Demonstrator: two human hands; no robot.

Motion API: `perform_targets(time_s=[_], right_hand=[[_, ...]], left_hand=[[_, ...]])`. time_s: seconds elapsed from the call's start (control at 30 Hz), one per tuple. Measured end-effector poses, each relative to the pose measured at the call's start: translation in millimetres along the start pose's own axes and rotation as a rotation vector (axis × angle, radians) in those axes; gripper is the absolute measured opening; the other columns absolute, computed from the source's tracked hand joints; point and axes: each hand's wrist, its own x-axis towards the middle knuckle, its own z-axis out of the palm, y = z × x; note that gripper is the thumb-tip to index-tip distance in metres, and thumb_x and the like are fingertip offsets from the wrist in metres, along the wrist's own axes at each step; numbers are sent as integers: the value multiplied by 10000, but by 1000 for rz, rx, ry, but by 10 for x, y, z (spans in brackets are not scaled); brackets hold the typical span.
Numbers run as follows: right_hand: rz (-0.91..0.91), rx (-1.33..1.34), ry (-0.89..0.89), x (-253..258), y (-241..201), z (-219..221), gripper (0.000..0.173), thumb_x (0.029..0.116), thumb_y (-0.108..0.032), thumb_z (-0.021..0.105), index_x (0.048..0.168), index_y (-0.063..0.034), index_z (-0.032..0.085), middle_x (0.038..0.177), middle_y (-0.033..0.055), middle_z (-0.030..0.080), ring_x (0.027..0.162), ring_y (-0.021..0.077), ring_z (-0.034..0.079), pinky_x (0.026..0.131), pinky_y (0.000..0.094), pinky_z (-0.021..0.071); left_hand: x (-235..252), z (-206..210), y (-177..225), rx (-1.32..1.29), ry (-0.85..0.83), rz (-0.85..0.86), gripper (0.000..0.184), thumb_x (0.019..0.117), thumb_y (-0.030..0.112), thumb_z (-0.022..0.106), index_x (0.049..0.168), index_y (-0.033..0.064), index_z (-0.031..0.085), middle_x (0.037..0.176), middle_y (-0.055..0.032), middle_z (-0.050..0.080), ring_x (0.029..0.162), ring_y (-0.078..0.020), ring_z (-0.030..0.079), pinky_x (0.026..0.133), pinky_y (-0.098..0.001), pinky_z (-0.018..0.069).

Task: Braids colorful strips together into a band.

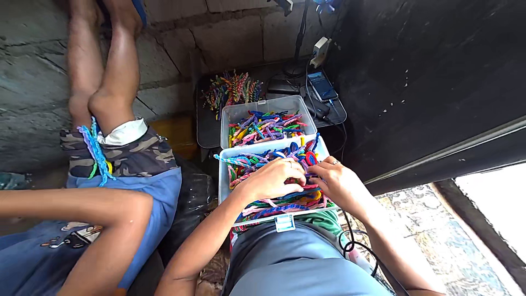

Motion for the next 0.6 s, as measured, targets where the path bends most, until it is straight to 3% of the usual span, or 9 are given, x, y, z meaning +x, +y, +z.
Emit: perform_targets(time_s=[0.07, 0.13, 0.23, 0.3, 0.43, 0.5, 0.6], right_hand=[[-45, 25, 36, 6, 14, 4, 118, 923, -3, 650, 976, 15, 754, 888, 179, 727, 910, 399, 700, 768, 539, 560], [-108, 98, 100, -1, 61, -6, 140, 942, -56, 633, 940, -16, 767, 864, 137, 727, 864, 328, 702, 746, 469, 564], [-175, 272, 185, -13, 74, -57, 188, 971, -127, 610, 969, -63, 786, 892, 56, 738, 859, 135, 671, 807, 250, 531], [-182, 390, 219, -19, 39, -88, 179, 975, -137, 624, 976, -50, 780, 906, 29, 735, 867, 25, 655, 836, 151, 511], [-159, 470, 311, 14, -36, -127, 176, 964, -171, 661, 967, -35, 773, 908, 0, 731, 856, -38, 642, 818, 115, 515], [-154, 474, 342, 20, -81, -181, 187, 977, -183, 654, 980, -35, 768, 912, -7, 721, 863, -43, 637, 817, 112, 515], [-151, 469, 365, -2, -152, -256, 196, 1003, -178, 620, 1014, -42, 760, 954, -17, 703, 912, -41, 630, 838, 115, 515]], left_hand=[[2, -2, 8, -54, 170, 65, 193, 971, 148, 662, 975, -9, 774, 1041, -109, 758, 1077, -191, 687, 1004, -327, 499], [13, -8, 28, -150, 308, 96, 175, 966, 89, 651, 990, -45, 760, 1015, -110, 755, 1021, -119, 699, 963, -259, 531], [10, -36, 87, -373, 414, 44, 171, 992, 3, 577, 1062, -95, 699, 970, -85, 742, 908, -52, 705, 885, -241, 580], [-7, -41, 132, -455, 470, -19, 174, 1003, -13, 543, 1108, -82, 664, 936, -32, 721, 829, -21, 682, 809, -218, 587], [1, -60, 160, -468, 554, -63, 206, 986, -21, 521, 1129, -57, 664, 875, 23, 677, 689, 42, 590, 631, -121, 514], [7, -70, 146, -450, 565, -33, 190, 986, -8, 528, 1095, -54, 678, 888, 27, 670, 695, 63, 559, 632, -104, 483], [-16, -58, 139, -423, 583, 4, 139, 980, 11, 589, 1014, -45, 711, 889, 28, 673, 734, 65, 579, 681, -108, 507]])
